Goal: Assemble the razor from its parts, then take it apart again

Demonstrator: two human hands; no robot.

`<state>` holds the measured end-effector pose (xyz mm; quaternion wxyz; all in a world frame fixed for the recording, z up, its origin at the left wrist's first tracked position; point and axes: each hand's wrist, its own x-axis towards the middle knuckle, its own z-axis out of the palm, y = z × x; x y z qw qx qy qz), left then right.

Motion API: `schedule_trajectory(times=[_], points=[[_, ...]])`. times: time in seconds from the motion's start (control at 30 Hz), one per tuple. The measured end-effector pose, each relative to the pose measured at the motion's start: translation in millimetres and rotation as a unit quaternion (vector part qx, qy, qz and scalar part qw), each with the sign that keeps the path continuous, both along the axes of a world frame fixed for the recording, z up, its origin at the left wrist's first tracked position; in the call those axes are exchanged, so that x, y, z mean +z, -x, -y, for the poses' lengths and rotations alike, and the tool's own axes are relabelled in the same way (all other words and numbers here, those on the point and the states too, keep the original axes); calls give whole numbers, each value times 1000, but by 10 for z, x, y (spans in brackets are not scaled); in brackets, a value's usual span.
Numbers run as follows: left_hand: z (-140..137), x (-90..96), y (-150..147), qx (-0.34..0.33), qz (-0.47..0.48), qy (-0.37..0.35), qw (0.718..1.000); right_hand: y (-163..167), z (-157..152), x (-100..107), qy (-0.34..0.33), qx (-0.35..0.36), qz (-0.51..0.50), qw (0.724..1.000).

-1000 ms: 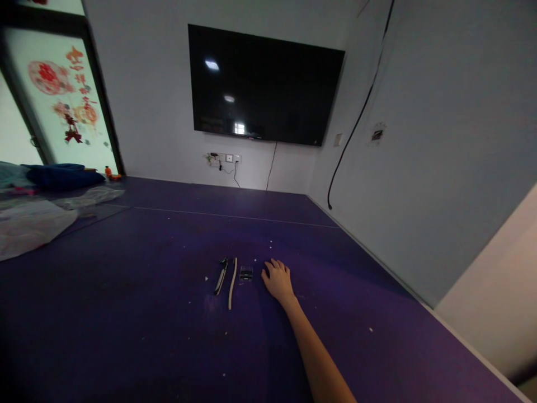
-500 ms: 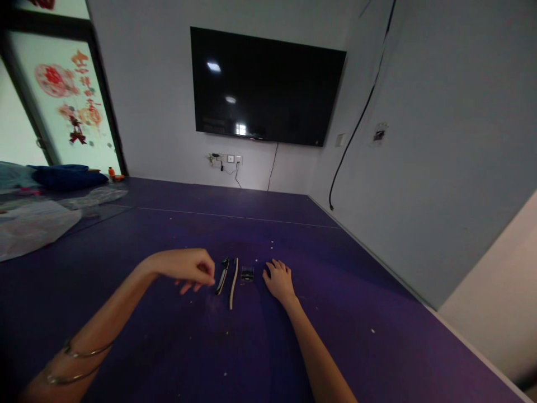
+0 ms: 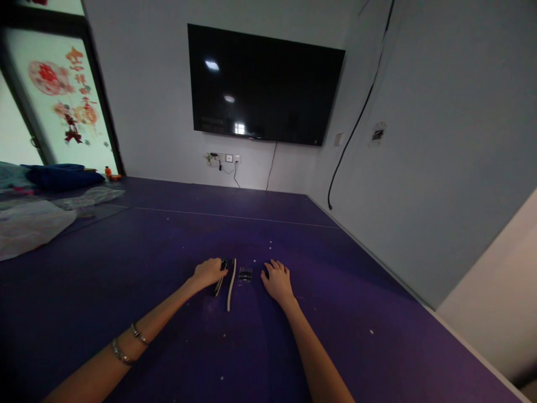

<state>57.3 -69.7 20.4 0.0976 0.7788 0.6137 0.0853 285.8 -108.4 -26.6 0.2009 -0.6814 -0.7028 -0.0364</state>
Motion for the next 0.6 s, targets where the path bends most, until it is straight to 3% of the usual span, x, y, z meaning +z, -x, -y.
schedule_trajectory(times=[0.23,0.4,0.47,0.57,0.6], points=[[-93,-54,30,13,70,26,997,3,3,7,3,0,2,1000],[-181,97,147,-10,185,125,975,-4,5,0,1,2,8,1000],[-197,153,211,-5,337,209,918,-7,1,-5,4,0,8,1000],[-203,176,278,49,559,294,774,-14,-6,-18,5,0,6,1000],[-206,167,287,66,588,296,750,-16,-9,-23,4,1,5,1000]])
